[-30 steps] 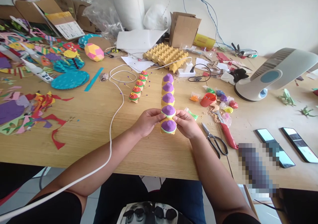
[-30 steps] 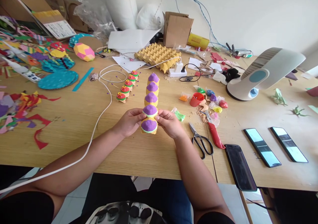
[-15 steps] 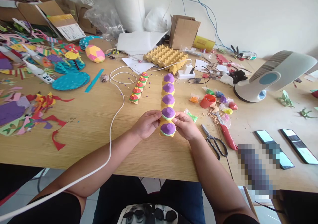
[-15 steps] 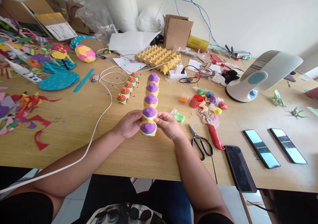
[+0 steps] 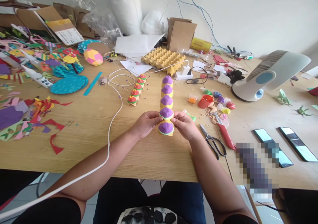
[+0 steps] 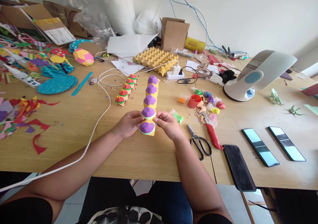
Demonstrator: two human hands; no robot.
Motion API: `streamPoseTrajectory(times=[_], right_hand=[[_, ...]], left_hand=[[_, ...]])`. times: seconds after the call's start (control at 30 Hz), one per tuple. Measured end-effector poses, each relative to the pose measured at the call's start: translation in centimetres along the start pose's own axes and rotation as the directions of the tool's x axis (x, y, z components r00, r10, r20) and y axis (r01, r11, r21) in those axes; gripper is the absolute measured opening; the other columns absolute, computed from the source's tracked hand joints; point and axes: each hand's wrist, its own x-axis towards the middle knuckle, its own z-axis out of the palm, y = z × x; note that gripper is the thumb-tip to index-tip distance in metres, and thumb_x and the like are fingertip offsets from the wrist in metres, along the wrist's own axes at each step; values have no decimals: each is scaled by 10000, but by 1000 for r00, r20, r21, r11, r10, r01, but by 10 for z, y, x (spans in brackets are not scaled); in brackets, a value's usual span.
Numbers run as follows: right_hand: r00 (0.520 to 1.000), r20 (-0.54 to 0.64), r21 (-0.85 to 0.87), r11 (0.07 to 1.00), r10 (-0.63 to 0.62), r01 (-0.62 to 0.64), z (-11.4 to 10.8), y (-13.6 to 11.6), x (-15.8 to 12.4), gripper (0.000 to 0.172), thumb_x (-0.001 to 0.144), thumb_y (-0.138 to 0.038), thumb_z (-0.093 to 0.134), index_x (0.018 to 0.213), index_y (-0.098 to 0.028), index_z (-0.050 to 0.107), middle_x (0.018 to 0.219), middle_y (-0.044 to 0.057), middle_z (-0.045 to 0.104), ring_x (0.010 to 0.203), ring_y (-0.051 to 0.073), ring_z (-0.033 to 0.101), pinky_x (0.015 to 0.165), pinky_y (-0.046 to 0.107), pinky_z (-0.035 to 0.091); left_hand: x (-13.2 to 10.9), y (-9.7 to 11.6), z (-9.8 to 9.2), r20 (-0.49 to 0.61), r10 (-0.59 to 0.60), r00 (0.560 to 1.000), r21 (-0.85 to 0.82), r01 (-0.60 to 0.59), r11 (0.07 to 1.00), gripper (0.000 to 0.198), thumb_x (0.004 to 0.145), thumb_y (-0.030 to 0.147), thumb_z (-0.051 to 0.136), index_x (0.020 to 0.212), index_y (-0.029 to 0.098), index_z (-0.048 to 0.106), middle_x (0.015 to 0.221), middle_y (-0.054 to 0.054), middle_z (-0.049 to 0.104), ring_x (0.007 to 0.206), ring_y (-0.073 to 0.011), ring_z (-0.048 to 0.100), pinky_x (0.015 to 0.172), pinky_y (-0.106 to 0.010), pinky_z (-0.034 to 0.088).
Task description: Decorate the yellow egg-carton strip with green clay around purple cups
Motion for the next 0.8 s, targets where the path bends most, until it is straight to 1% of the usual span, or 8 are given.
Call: streamPoseTrajectory(times=[0.1,0.2,0.3,0.43,0.57,0.7,0.8], right_hand=[[999,3,-30,999,-38,38,0,-2,-1,306,730,-422,843,930,-225,722,881,6,712,784,140,630,730,275,518],[997,-30,-78,995,-70,68,1,-1,0,274,721,-403,854,876,-218,724,845,-1,699,763,133,616,745,278,511],[996,-54,-85,994,-69,64,2,2,1,259,713,-399,861,827,-214,719,819,-3,692,740,131,603,728,278,500],[998,-47,-45,998,-52,49,3,2,0,266,709,-410,861,813,-212,718,818,-2,689,738,131,600,732,282,497],[999,-35,-23,999,-28,27,2,1,-1,295,727,-453,838,814,-204,704,763,-13,658,671,111,559,667,263,469],[999,-46,-46,999,-21,19,1,1,-1,305,742,-465,823,813,-197,695,738,-18,633,648,101,534,634,248,436],[998,-43,-124,992,-39,33,1,-3,-1,342,732,-503,817,837,-201,698,774,-4,652,683,121,557,675,270,458]], left_hand=[[-1,1,1,-10,11,1000,3,-11,1000,290,677,391,872,863,182,797,912,-68,785,856,-225,715,789,-360,532],[-2,2,2,-8,12,1000,6,-12,1000,258,689,364,867,856,178,803,902,-60,786,837,-201,703,789,-333,521],[-2,2,3,2,10,1000,13,-10,1000,240,698,344,863,860,176,807,905,-57,786,838,-189,692,800,-319,513],[-2,3,2,16,7,1000,22,-7,1000,242,713,345,852,870,166,808,908,-63,782,854,-194,687,814,-319,509],[-2,1,1,39,16,999,24,-17,1000,241,728,334,842,898,166,809,915,-65,779,876,-195,684,824,-315,505],[-1,-1,0,38,19,999,15,-20,1000,215,739,326,835,889,174,808,901,-59,778,877,-196,686,814,-312,505],[-1,-1,-1,31,18,999,26,-18,1000,226,736,330,836,897,175,809,913,-64,778,885,-204,688,821,-318,505]])
